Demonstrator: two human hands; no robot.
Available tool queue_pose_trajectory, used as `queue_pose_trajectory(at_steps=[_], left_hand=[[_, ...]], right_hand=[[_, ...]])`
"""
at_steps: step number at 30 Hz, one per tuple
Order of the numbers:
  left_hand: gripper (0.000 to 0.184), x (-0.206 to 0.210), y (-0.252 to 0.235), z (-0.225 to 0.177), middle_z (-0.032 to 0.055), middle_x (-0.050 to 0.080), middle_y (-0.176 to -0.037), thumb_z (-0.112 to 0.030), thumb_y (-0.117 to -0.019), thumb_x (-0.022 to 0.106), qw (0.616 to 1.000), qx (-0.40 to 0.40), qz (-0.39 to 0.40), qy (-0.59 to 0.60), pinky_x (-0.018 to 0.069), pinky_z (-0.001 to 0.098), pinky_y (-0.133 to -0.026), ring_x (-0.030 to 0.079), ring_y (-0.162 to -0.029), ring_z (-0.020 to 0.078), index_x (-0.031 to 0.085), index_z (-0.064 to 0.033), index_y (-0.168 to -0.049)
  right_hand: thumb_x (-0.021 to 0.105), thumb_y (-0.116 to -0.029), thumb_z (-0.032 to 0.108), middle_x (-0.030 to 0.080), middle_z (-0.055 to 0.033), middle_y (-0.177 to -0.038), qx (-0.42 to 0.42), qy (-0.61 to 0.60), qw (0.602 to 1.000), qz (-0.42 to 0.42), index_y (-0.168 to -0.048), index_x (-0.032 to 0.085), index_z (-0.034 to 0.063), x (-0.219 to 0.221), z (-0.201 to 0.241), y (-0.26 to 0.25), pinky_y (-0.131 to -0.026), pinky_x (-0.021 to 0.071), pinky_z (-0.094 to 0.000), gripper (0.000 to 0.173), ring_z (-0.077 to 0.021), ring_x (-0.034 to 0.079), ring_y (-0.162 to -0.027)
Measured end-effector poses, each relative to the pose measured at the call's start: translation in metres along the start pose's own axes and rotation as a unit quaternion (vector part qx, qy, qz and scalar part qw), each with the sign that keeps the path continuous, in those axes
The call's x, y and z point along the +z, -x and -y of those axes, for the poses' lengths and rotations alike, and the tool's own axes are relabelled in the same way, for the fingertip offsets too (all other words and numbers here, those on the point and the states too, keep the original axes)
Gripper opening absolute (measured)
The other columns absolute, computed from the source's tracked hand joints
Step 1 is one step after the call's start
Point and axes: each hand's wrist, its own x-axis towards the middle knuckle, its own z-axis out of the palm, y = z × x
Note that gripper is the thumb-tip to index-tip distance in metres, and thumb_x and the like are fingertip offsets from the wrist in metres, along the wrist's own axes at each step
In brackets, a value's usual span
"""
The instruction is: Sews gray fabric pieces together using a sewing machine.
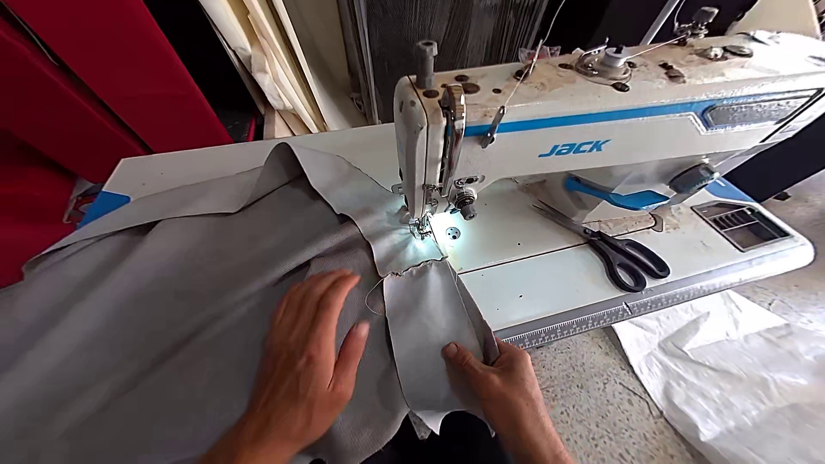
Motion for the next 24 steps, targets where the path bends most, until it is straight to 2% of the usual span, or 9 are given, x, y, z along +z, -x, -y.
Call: queue_pose_trajectory(at_steps=[3,4,6,11,16,24], left_hand=[[0.069,0.010,0.043,0.022,0.0135,0.044,-0.160,-0.059,-0.1026,0.028,0.992,-0.091,0.023,-0.082,0.0260,0.0737,-0.114,0.035,-0.150,0.0413,0.051,-0.0177,-0.152],[0.072,0.012,0.048,0.033,0.0123,0.040,-0.163,-0.063,-0.1025,0.022,0.988,-0.099,0.041,-0.110,0.0203,0.0776,-0.114,0.031,-0.152,0.0420,0.049,-0.0210,-0.155],[0.077,0.009,0.046,0.052,0.0100,0.037,-0.165,-0.070,-0.1001,0.018,0.984,-0.097,0.071,-0.131,0.0161,0.0806,-0.114,0.028,-0.154,0.0414,0.046,-0.0255,-0.157],[0.085,-0.003,0.029,0.087,0.0058,0.035,-0.167,-0.078,-0.0945,0.018,0.982,-0.073,0.118,-0.130,0.0229,0.0768,-0.112,0.031,-0.153,0.0379,0.042,-0.0286,-0.159],[0.086,-0.007,0.022,0.099,0.0023,0.033,-0.168,-0.081,-0.0936,0.018,0.982,-0.055,0.131,-0.127,0.0238,0.0746,-0.113,0.030,-0.154,0.0348,0.040,-0.0301,-0.159],[0.085,-0.011,0.017,0.108,0.0001,0.031,-0.168,-0.082,-0.0929,0.018,0.981,-0.046,0.145,-0.123,0.0239,0.0718,-0.115,0.028,-0.155,0.0314,0.041,-0.0321,-0.158]], right_hand=[[0.080,-0.0860,0.031,0.072,-0.0017,-0.069,0.011,0.004,1.000,-0.004,-0.083,0.074,0.0111,-0.001,-0.003,-0.001,-0.059,0.0617,-0.0345,0.021,-0.0134,0.072,-0.063],[0.080,-0.0860,0.031,0.072,-0.0015,-0.068,0.011,0.007,1.000,-0.001,-0.082,0.074,0.0112,-0.001,-0.004,0.000,-0.058,0.0617,-0.0347,0.021,-0.0132,0.072,-0.062],[0.080,-0.0850,0.032,0.071,-0.0007,-0.065,0.007,0.017,1.000,0.004,-0.080,0.073,0.0120,-0.001,-0.004,0.001,-0.056,0.0605,-0.0351,0.022,-0.0125,0.071,-0.060],[0.077,-0.0861,0.033,0.069,0.0017,-0.062,-0.018,0.023,1.000,0.011,-0.078,0.072,0.0139,0.010,-0.008,0.006,-0.051,0.0580,-0.0340,0.022,-0.0099,0.068,-0.055],[0.072,-0.0911,0.035,0.068,0.0040,-0.062,-0.029,0.054,0.998,0.023,-0.079,0.072,0.0158,0.013,-0.006,0.011,-0.051,0.0564,-0.0353,0.022,-0.0088,0.067,-0.055],[0.066,-0.0956,0.032,0.062,0.0052,-0.058,-0.030,0.070,0.996,0.052,-0.077,0.070,0.0156,0.013,-0.003,0.013,-0.047,0.0504,-0.0297,0.025,-0.0061,0.061,-0.050]])
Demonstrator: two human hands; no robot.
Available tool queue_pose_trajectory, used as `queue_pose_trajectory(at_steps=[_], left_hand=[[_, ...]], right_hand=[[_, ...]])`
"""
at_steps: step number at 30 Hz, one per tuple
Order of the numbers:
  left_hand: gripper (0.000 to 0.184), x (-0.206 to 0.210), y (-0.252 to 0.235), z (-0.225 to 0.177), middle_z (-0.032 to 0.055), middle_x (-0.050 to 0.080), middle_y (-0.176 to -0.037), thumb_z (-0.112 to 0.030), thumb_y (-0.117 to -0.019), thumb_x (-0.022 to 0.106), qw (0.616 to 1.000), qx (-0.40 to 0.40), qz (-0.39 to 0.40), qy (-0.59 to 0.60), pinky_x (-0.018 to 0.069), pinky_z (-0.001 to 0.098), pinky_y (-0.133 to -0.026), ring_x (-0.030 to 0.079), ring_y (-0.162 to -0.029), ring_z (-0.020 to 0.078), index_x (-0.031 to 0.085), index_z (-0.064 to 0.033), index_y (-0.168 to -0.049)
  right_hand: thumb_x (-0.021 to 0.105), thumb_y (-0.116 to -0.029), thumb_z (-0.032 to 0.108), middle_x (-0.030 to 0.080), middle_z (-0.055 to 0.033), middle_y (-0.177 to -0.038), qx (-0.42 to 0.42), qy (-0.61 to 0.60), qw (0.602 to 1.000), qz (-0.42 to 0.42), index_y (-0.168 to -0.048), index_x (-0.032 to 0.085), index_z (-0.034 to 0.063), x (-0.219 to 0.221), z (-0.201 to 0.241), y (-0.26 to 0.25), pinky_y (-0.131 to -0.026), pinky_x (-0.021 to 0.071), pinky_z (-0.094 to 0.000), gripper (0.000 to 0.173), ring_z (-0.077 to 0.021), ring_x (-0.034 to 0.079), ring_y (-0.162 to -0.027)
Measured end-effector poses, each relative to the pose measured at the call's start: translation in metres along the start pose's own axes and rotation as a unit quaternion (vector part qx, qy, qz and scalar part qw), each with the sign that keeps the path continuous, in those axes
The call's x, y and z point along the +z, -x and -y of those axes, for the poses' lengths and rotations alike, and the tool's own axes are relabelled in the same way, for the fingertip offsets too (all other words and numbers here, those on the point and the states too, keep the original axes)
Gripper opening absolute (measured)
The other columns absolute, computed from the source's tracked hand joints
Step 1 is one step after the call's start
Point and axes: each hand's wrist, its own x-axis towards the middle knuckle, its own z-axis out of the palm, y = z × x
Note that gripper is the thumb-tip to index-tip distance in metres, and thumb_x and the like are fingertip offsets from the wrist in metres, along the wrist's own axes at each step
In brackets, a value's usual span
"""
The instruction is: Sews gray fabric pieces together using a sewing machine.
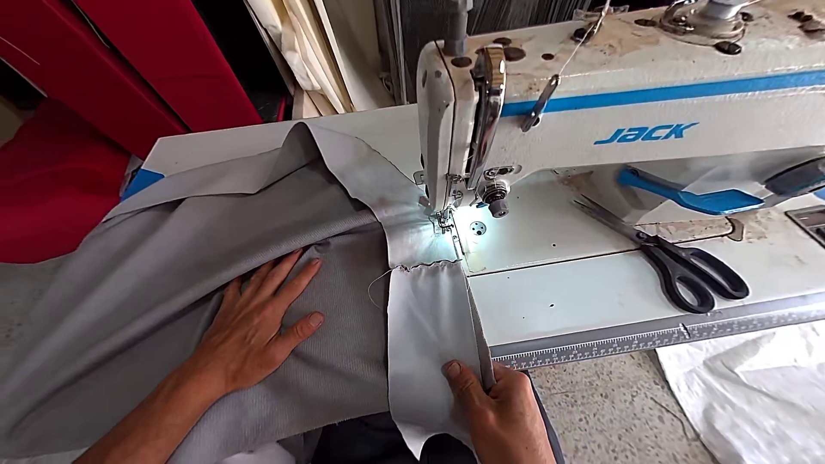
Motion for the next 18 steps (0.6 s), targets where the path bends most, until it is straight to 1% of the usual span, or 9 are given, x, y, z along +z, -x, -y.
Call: queue_pose_trajectory(at_steps=[4,9,13,15,17,18], left_hand=[[0.085,-0.001,-0.002,0.002,0.0010,0.030,-0.169,-0.081,-0.0936,0.018,1.000,0.008,0.005,-0.003,0.0257,0.0722,-0.114,0.028,-0.155,0.0320,0.040,-0.0317,-0.159],[0.086,0.000,-0.002,0.003,0.0008,0.030,-0.169,-0.082,-0.0926,0.017,1.000,0.009,0.007,-0.005,0.0246,0.0701,-0.115,0.028,-0.155,0.0306,0.040,-0.0322,-0.159],[0.085,-0.001,-0.002,0.003,-0.0002,0.028,-0.169,-0.081,-0.0932,0.018,1.000,0.010,0.012,0.000,0.0248,0.0710,-0.115,0.027,-0.155,0.0310,0.038,-0.0329,-0.160],[0.083,-0.005,-0.004,0.002,-0.0008,0.030,-0.169,-0.080,-0.0934,0.021,1.000,0.005,0.022,0.009,0.0283,0.0697,-0.113,0.030,-0.154,0.0308,0.040,-0.0330,-0.159],[0.078,-0.017,-0.008,-0.006,-0.0008,0.036,-0.166,-0.075,-0.0944,0.028,0.999,-0.008,0.038,0.005,0.0371,0.0668,-0.108,0.039,-0.149,0.0308,0.045,-0.0307,-0.156],[0.074,-0.025,-0.011,-0.015,0.0013,0.041,-0.163,-0.069,-0.0957,0.032,0.999,-0.014,0.037,0.001,0.0401,0.0653,-0.107,0.045,-0.145,0.0313,0.051,-0.0268,-0.153]], right_hand=[[0.061,-0.0977,0.031,0.060,0.0056,-0.057,-0.005,0.010,1.000,0.015,-0.076,0.068,0.0158,-0.001,-0.002,0.000,-0.046,0.0492,-0.0296,0.027,-0.0061,0.060,-0.050],[0.057,-0.0996,0.031,0.058,0.0069,-0.056,-0.018,0.020,0.999,0.019,-0.074,0.066,0.0165,-0.002,-0.005,-0.001,-0.047,0.0474,-0.0290,0.031,-0.0053,0.058,-0.050],[0.058,-0.0989,0.032,0.057,0.0073,-0.055,-0.013,0.024,0.999,0.025,-0.072,0.065,0.0171,-0.003,-0.004,-0.003,-0.046,0.0462,-0.0283,0.031,-0.0048,0.057,-0.049],[0.059,-0.0983,0.032,0.056,0.0075,-0.054,-0.010,0.024,0.999,0.022,-0.071,0.065,0.0175,-0.002,-0.004,-0.004,-0.044,0.0447,-0.0285,0.032,-0.0047,0.055,-0.048],[0.059,-0.0974,0.031,0.055,0.0078,-0.053,-0.009,0.025,0.999,0.020,-0.069,0.064,0.0177,-0.002,-0.004,-0.004,-0.043,0.0433,-0.0285,0.032,-0.0044,0.053,-0.046],[0.059,-0.0975,0.032,0.054,0.0078,-0.053,-0.008,0.026,0.999,0.020,-0.069,0.064,0.0178,-0.002,-0.004,-0.004,-0.043,0.0428,-0.0286,0.032,-0.0044,0.053,-0.046]])
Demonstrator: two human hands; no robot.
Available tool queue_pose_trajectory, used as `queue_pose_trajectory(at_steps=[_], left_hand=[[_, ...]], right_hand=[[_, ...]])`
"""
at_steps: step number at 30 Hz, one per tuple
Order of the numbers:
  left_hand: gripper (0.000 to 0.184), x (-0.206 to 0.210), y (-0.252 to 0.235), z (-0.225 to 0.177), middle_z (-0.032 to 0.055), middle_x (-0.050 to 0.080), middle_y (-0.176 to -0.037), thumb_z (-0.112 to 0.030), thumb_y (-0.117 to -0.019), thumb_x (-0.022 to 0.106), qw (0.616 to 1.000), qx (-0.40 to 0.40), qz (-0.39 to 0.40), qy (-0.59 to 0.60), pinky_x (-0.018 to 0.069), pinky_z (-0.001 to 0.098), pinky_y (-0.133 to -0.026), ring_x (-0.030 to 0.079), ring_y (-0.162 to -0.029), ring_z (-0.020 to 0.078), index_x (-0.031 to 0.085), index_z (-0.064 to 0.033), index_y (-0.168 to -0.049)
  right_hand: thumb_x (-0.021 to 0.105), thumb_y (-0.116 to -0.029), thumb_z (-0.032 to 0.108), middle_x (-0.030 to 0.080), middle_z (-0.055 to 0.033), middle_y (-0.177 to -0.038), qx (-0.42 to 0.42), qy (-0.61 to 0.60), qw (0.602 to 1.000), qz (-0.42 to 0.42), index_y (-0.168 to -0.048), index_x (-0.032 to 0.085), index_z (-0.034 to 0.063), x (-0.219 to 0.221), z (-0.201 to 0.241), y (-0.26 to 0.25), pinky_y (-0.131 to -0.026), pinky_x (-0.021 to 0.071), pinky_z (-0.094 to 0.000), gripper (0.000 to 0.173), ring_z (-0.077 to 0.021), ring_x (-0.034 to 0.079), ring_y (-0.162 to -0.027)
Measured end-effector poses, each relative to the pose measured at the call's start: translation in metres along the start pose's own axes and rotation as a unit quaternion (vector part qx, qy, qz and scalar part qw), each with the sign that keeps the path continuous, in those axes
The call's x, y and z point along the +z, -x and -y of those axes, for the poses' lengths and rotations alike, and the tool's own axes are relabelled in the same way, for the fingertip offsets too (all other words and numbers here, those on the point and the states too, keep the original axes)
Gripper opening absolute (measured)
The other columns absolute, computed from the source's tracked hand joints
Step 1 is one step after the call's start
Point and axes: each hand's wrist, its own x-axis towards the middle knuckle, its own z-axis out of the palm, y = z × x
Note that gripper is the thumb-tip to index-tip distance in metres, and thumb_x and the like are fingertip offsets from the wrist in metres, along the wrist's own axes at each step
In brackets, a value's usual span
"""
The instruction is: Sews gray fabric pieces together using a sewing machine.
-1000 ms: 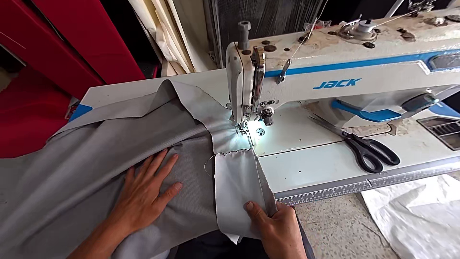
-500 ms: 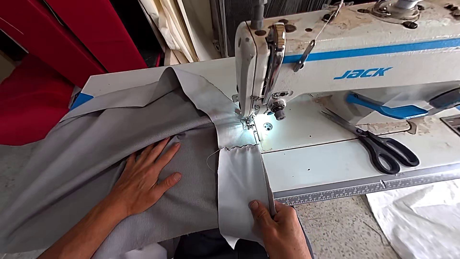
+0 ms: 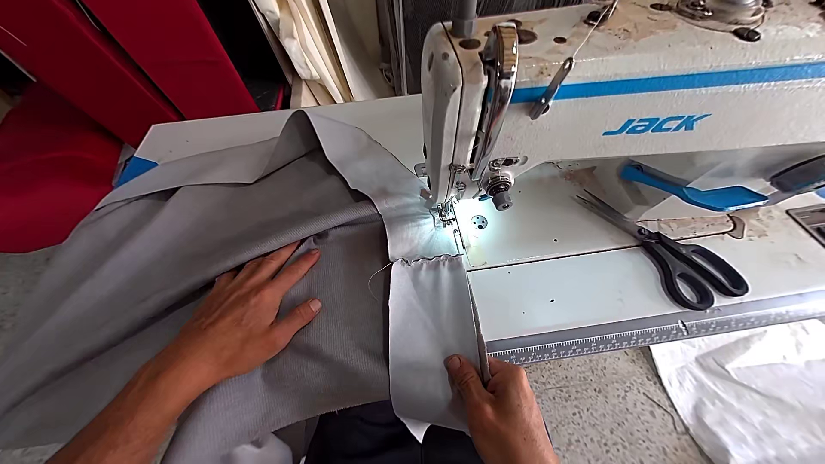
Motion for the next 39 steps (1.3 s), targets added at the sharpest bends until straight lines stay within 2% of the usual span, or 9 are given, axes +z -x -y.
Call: queue_pose_trajectory(at_steps=[3,6,9,13,17,22,30,36,39], left_hand=[[0.048,-0.028,-0.010,-0.055,0.0095,0.063,-0.140,-0.036,-0.0992,0.042,0.994,0.014,-0.097,0.043,0.0506,0.0560,-0.100,0.062,-0.126,0.0301,0.070,-0.0099,-0.128],[0.036,-0.024,-0.032,-0.120,0.0050,0.071,-0.121,-0.021,-0.0959,0.045,0.958,0.079,-0.205,0.185,0.0539,0.0422,-0.096,0.065,-0.115,0.0186,0.074,-0.0086,-0.113],[0.038,0.021,-0.065,-0.141,0.0073,0.069,-0.128,-0.024,-0.0996,0.044,0.921,0.160,-0.233,0.266,0.0444,0.0439,-0.111,0.059,-0.129,0.0208,0.073,-0.0057,-0.117],[0.050,0.045,-0.076,-0.130,0.0067,0.063,-0.141,-0.037,-0.1025,0.037,0.948,0.195,-0.162,0.193,0.0288,0.0509,-0.123,0.045,-0.145,0.0263,0.068,-0.0081,-0.129],[0.055,0.047,-0.075,-0.130,0.0068,0.058,-0.148,-0.042,-0.1031,0.036,0.956,0.212,-0.134,0.152,0.0232,0.0518,-0.126,0.039,-0.149,0.0262,0.064,-0.0091,-0.137],[0.055,0.046,-0.075,-0.130,0.0067,0.058,-0.149,-0.041,-0.1033,0.036,0.954,0.229,-0.117,0.153,0.0249,0.0479,-0.127,0.041,-0.149,0.0234,0.064,-0.0090,-0.138],[0.049,0.048,-0.075,-0.131,0.0045,0.061,-0.145,-0.035,-0.0998,0.044,0.954,0.228,-0.114,0.157,0.0367,0.0375,-0.121,0.049,-0.143,0.0188,0.065,-0.0110,-0.137],[0.048,0.048,-0.075,-0.131,0.0043,0.062,-0.143,-0.035,-0.0981,0.047,0.955,0.223,-0.115,0.158,0.0390,0.0362,-0.119,0.050,-0.142,0.0183,0.065,-0.0120,-0.136],[0.048,0.048,-0.075,-0.131,0.0039,0.063,-0.143,-0.036,-0.0974,0.049,0.955,0.222,-0.114,0.162,0.0391,0.0356,-0.119,0.050,-0.142,0.0180,0.066,-0.0124,-0.136]], right_hand=[[0.060,-0.0976,0.030,0.055,0.0073,-0.053,0.004,-0.004,1.000,0.000,-0.069,0.064,0.0177,0.001,0.002,0.000,-0.043,0.0431,-0.0290,0.032,-0.0048,0.053,-0.045],[0.060,-0.0978,0.030,0.056,0.0071,-0.054,0.006,-0.009,1.000,-0.001,-0.069,0.065,0.0169,0.004,0.003,0.002,-0.043,0.0440,-0.0290,0.031,-0.0049,0.054,-0.046],[0.061,-0.0984,0.029,0.056,0.0064,-0.054,0.009,-0.003,1.000,-0.001,-0.071,0.065,0.0158,0.003,0.005,0.004,-0.043,0.0442,-0.0292,0.031,-0.0056,0.054,-0.046],[0.066,-0.0973,0.032,0.060,0.0040,-0.055,0.029,0.016,0.999,-0.027,-0.073,0.069,0.0141,-0.002,0.003,0.008,-0.045,0.0476,-0.0336,0.030,-0.0081,0.058,-0.047],[0.069,-0.0966,0.029,0.064,0.0025,-0.058,0.018,0.013,0.998,-0.053,-0.078,0.072,0.0112,-0.001,0.000,0.012,-0.046,0.0510,-0.0323,0.026,-0.0077,0.062,-0.049],[0.061,-0.1013,0.026,0.062,0.0029,-0.056,-0.011,0.036,0.999,-0.037,-0.076,0.069,0.0105,-0.003,-0.002,0.012,-0.046,0.0486,-0.0309,0.031,-0.0065,0.060,-0.049],[0.049,-0.1062,0.027,0.056,0.0042,-0.055,-0.013,0.055,0.998,-0.002,-0.074,0.064,0.0124,-0.011,-0.001,0.011,-0.046,0.0446,-0.0321,0.038,-0.0079,0.056,-0.049],[0.073,-0.0930,0.036,0.067,0.0059,-0.064,0.001,0.024,0.996,-0.082,-0.093,0.071,0.0125,-0.012,0.002,0.010,-0.046,0.0522,-0.0279,0.024,-0.0056,0.062,-0.051],[0.078,-0.0886,0.035,0.065,0.0063,-0.061,0.004,0.022,0.994,-0.111,-0.087,0.071,0.0131,-0.010,0.002,0.008,-0.044,0.0495,-0.0262,0.023,-0.0046,0.059,-0.048]])
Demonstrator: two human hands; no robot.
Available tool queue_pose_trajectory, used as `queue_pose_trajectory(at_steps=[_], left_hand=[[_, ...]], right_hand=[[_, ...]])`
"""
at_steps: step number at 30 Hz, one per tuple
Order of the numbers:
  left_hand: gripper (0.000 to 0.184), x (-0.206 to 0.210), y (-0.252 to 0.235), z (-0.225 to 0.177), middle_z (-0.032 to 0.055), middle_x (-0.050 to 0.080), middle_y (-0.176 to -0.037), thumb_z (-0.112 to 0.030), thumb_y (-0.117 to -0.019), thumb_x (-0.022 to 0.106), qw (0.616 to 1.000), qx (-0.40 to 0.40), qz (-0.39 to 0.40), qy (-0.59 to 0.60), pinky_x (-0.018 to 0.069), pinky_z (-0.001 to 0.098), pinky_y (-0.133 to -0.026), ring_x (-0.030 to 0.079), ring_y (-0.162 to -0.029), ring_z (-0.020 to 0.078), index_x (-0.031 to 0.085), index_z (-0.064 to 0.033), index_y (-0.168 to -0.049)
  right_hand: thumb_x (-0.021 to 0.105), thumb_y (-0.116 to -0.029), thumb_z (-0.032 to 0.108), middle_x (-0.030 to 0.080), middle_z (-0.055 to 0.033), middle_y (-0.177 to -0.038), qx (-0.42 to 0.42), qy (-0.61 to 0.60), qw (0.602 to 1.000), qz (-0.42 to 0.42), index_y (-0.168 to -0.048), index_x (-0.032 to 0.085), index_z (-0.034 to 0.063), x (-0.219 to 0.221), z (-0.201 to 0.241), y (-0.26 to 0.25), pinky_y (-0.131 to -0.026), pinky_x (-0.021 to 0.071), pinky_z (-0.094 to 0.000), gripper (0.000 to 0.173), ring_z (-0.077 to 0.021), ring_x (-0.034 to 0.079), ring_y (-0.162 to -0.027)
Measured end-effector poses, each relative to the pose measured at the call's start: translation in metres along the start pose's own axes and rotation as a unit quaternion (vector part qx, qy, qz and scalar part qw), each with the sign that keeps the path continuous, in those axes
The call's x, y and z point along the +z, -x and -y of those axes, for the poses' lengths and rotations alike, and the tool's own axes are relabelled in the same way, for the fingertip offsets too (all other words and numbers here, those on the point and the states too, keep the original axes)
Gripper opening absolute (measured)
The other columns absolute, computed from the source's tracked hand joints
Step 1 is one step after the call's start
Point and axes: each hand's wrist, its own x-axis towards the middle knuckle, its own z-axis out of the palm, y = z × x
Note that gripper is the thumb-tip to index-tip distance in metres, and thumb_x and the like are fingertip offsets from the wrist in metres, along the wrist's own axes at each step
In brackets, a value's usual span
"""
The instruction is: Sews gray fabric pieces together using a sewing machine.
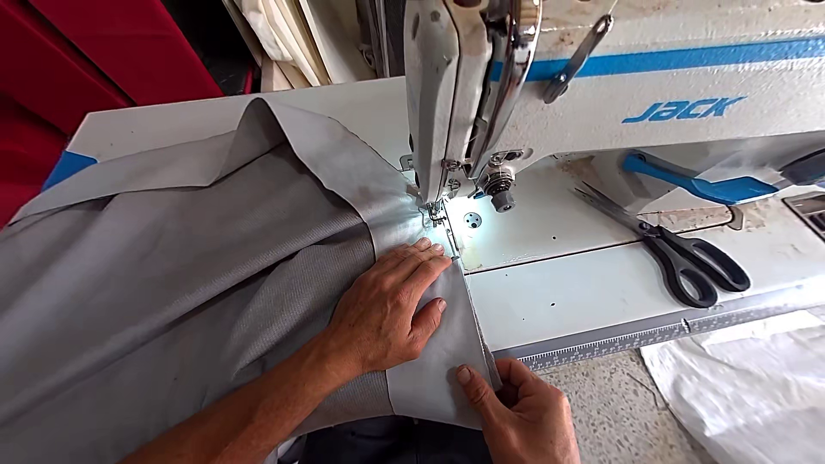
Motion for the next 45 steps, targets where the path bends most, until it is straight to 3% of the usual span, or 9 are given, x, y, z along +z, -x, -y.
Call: queue_pose_trajectory(at_steps=[5,17,24,31,36,38,42,45], left_hand=[[0.048,0.000,0.000,0.000,0.0032,0.063,-0.142,-0.037,-0.0969,0.051,1.000,0.000,-0.005,0.006,0.0397,0.0357,-0.119,0.050,-0.142,0.0178,0.066,-0.0121,-0.135],[0.047,-0.002,-0.001,0.002,-0.0005,0.064,-0.142,-0.038,-0.0987,0.051,0.999,-0.007,-0.004,0.039,0.0393,0.0356,-0.119,0.048,-0.143,0.0159,0.066,-0.0139,-0.136],[0.052,0.000,-0.003,0.003,0.0002,0.055,-0.152,-0.042,-0.1002,0.047,0.999,-0.017,0.029,0.020,0.0317,0.0382,-0.124,0.041,-0.149,0.0163,0.063,-0.0138,-0.140],[0.052,-0.004,-0.004,0.005,-0.0027,0.053,-0.154,-0.041,-0.1005,0.047,0.998,-0.002,0.051,0.026,0.0297,0.0367,-0.125,0.038,-0.150,0.0141,0.062,-0.0153,-0.143],[0.051,-0.004,-0.003,0.006,-0.0029,0.053,-0.155,-0.041,-0.1022,0.045,0.998,-0.002,0.050,0.030,0.0296,0.0373,-0.125,0.037,-0.151,0.0149,0.061,-0.0157,-0.143],[0.052,-0.005,-0.002,0.006,-0.0021,0.051,-0.156,-0.042,-0.1030,0.045,0.998,0.002,0.058,0.029,0.0284,0.0377,-0.126,0.036,-0.151,0.0152,0.059,-0.0150,-0.145],[0.054,-0.006,-0.002,0.007,-0.0020,0.049,-0.157,-0.044,-0.1036,0.044,0.997,0.004,0.067,0.026,0.0278,0.0382,-0.126,0.034,-0.152,0.0150,0.057,-0.0152,-0.147],[0.054,-0.005,-0.002,0.007,-0.0013,0.050,-0.157,-0.044,-0.1044,0.043,0.998,0.007,0.066,0.022,0.0280,0.0388,-0.126,0.034,-0.152,0.0154,0.057,-0.0148,-0.147]], right_hand=[[0.075,-0.0919,0.025,0.059,0.0055,-0.055,-0.012,-0.008,1.000,-0.010,-0.077,0.068,0.0119,0.002,-0.003,0.002,-0.040,0.0428,-0.0235,0.021,-0.0033,0.052,-0.043],[0.061,-0.1007,0.028,0.054,0.0069,-0.053,-0.073,0.081,0.994,-0.008,-0.074,0.066,0.0129,-0.003,-0.001,0.003,-0.041,0.0374,-0.0256,0.031,-0.0026,0.048,-0.043],[0.070,-0.0958,0.030,0.057,0.0050,-0.054,-0.038,0.063,0.997,0.026,-0.076,0.067,0.0120,-0.005,-0.009,0.005,-0.041,0.0413,-0.0280,0.027,-0.0052,0.051,-0.043],[0.075,-0.0926,0.027,0.064,0.0039,-0.058,-0.014,0.017,0.999,0.046,-0.080,0.069,0.0109,-0.008,-0.005,0.007,-0.043,0.0462,-0.0254,0.021,-0.0039,0.057,-0.046],[0.077,-0.0910,0.015,0.071,0.0024,-0.067,0.005,-0.050,0.997,0.054,-0.099,0.068,0.0058,-0.012,-0.002,0.016,-0.050,0.0547,-0.0247,0.015,-0.0051,0.065,-0.054],[0.079,-0.0893,0.013,0.074,0.0015,-0.070,-0.010,-0.048,0.998,0.032,-0.104,0.067,0.0045,-0.013,-0.002,0.024,-0.052,0.0570,-0.0256,0.021,-0.0060,0.068,-0.056],[0.079,-0.0888,0.015,0.072,-0.0026,-0.069,-0.116,0.012,0.993,-0.024,-0.095,0.071,0.0027,-0.007,0.004,0.044,-0.051,0.0549,-0.0258,0.017,-0.0065,0.066,-0.056],[0.078,-0.0894,0.016,0.073,-0.0034,-0.070,-0.150,0.030,0.988,-0.035,-0.092,0.072,0.0039,-0.004,0.007,0.047,-0.052,0.0558,-0.0248,0.014,-0.0065,0.068,-0.058]])
